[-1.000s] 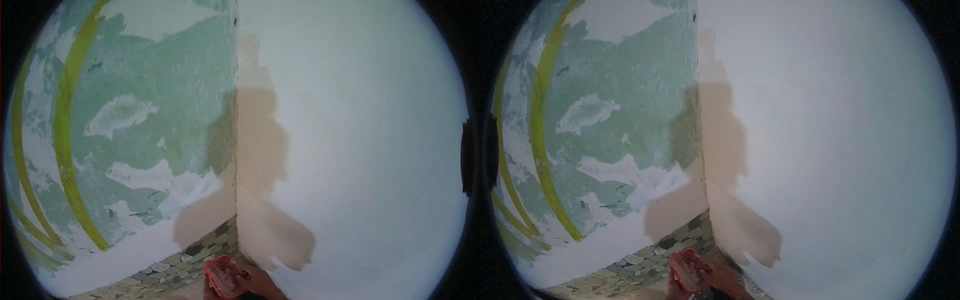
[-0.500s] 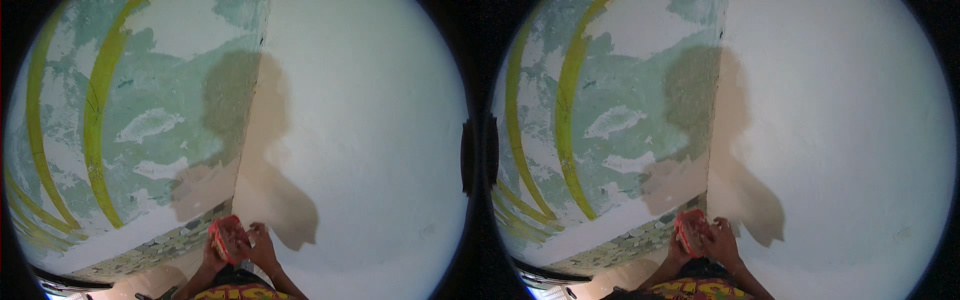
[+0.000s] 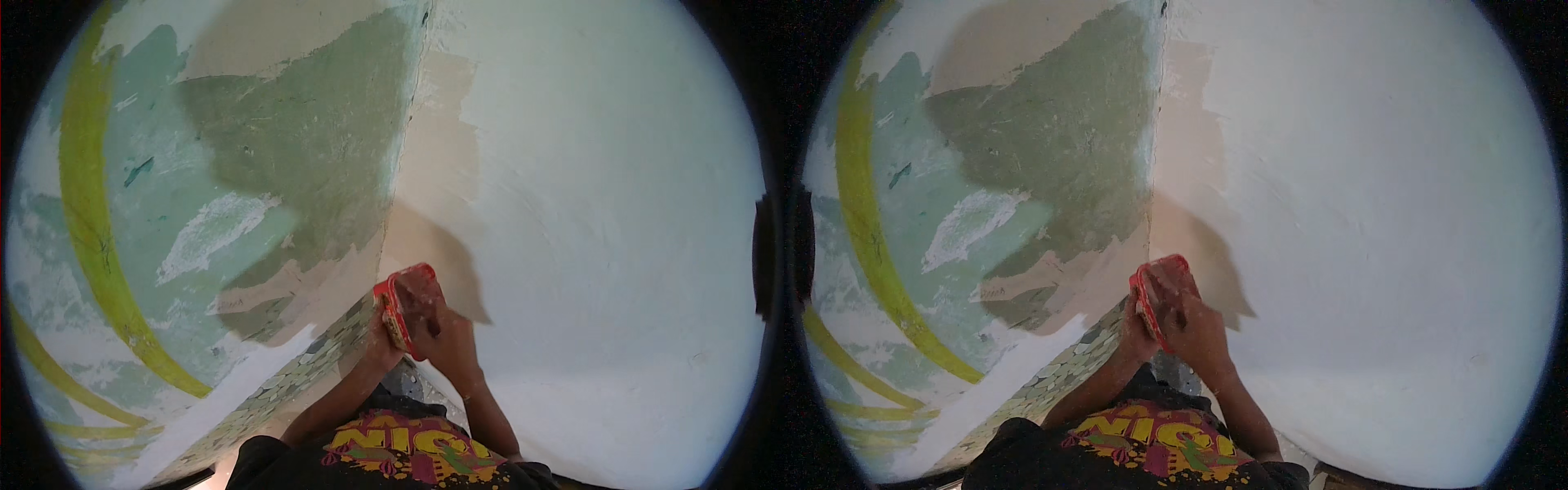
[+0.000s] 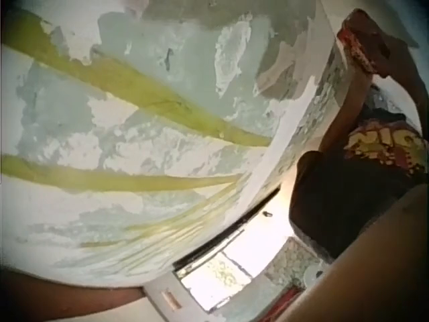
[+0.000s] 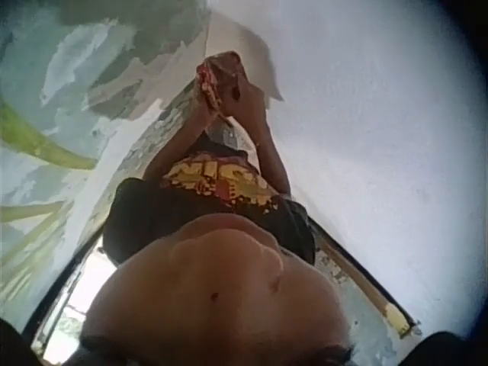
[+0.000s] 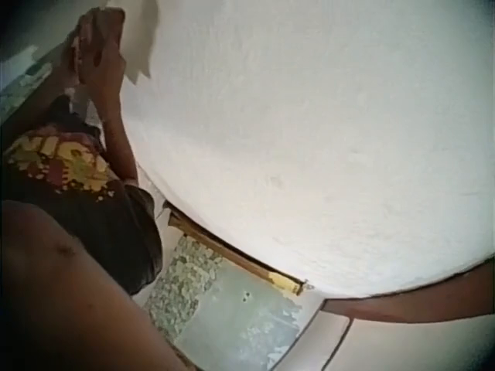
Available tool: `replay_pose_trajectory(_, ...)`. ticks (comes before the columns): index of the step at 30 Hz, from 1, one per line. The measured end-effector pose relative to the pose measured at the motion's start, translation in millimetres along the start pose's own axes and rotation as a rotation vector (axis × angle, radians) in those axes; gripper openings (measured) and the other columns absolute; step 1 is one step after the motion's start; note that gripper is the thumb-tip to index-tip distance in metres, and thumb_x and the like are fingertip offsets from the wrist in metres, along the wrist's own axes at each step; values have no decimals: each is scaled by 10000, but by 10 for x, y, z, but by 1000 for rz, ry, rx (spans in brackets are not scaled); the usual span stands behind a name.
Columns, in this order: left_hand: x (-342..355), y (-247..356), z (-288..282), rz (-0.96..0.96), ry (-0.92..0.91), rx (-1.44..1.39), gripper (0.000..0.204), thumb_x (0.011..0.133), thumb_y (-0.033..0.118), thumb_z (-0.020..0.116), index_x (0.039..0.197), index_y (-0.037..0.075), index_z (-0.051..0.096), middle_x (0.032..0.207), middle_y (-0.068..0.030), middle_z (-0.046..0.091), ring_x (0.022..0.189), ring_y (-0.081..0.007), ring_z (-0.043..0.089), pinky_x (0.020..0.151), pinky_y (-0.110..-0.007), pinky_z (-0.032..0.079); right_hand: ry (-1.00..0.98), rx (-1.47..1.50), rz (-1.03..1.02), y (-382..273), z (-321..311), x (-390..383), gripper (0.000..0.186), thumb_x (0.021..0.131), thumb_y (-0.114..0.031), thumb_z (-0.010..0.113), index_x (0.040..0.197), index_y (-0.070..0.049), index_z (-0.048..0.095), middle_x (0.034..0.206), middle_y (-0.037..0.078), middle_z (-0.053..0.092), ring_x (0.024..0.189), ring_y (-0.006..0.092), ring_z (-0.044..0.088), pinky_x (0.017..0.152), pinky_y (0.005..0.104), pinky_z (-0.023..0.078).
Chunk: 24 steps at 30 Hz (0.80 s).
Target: Applying putty or plaster to a wall using a spatula and a container.
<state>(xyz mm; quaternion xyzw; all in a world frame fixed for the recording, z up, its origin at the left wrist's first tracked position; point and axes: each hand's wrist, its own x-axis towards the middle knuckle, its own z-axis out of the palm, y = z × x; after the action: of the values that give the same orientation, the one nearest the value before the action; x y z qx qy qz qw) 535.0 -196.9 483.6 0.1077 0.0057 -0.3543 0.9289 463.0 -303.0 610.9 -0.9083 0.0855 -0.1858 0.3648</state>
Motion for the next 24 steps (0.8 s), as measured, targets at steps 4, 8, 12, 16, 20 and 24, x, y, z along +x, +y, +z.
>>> replay_pose_trajectory(4,291,209,118,-31,-63,-101,674,1047,572,495,1546,123,435,1546,-96,512,1406,-283,506,1195,-476,407,97,157,171,-218,-173,350,246,885,-96,704,1099,21,670,780,109,702,672,143,661,634,323,531)
replay_pose_trajectory(8,519,392,187,-51,-74,-169,750,1033,617,489,1584,124,367,1613,-105,416,1472,-295,412,1225,-500,351,191,625,295,-92,-283,582,240,925,-27,686,1163,4,665,946,52,729,795,109,667,696,282,558)
replay_pose_trajectory(12,713,508,139,-75,-66,-195,779,1017,640,501,1584,124,364,1610,-110,413,1471,-302,402,1219,-507,355,234,812,511,-63,-285,777,256,939,-47,658,1190,0,642,1025,83,714,860,150,692,739,289,570)
replay_pose_trajectory(16,822,581,32,-131,-44,-207,771,1017,636,506,1581,128,367,1604,-106,419,1455,-306,421,1212,-503,369,278,1015,510,-41,-158,785,257,912,-84,714,1153,-26,645,966,66,716,751,111,634,583,250,436)
replay_pose_trajectory(20,832,661,104,-120,-33,-127,764,1015,636,509,1575,135,375,1596,-95,430,1446,-302,436,1204,-497,384,318,879,456,-271,-150,850,236,908,-47,719,1126,-26,630,960,60,710,776,119,649,648,258,480)
replay_pose_trajectory(24,858,722,143,-165,18,-128,752,1016,625,517,1576,143,376,1580,-90,452,1440,-299,449,1197,-510,392,517,580,-53,-416,-151,1048,200,961,-123,718,1119,-29,640,1022,117,720,954,232,703,857,346,560)
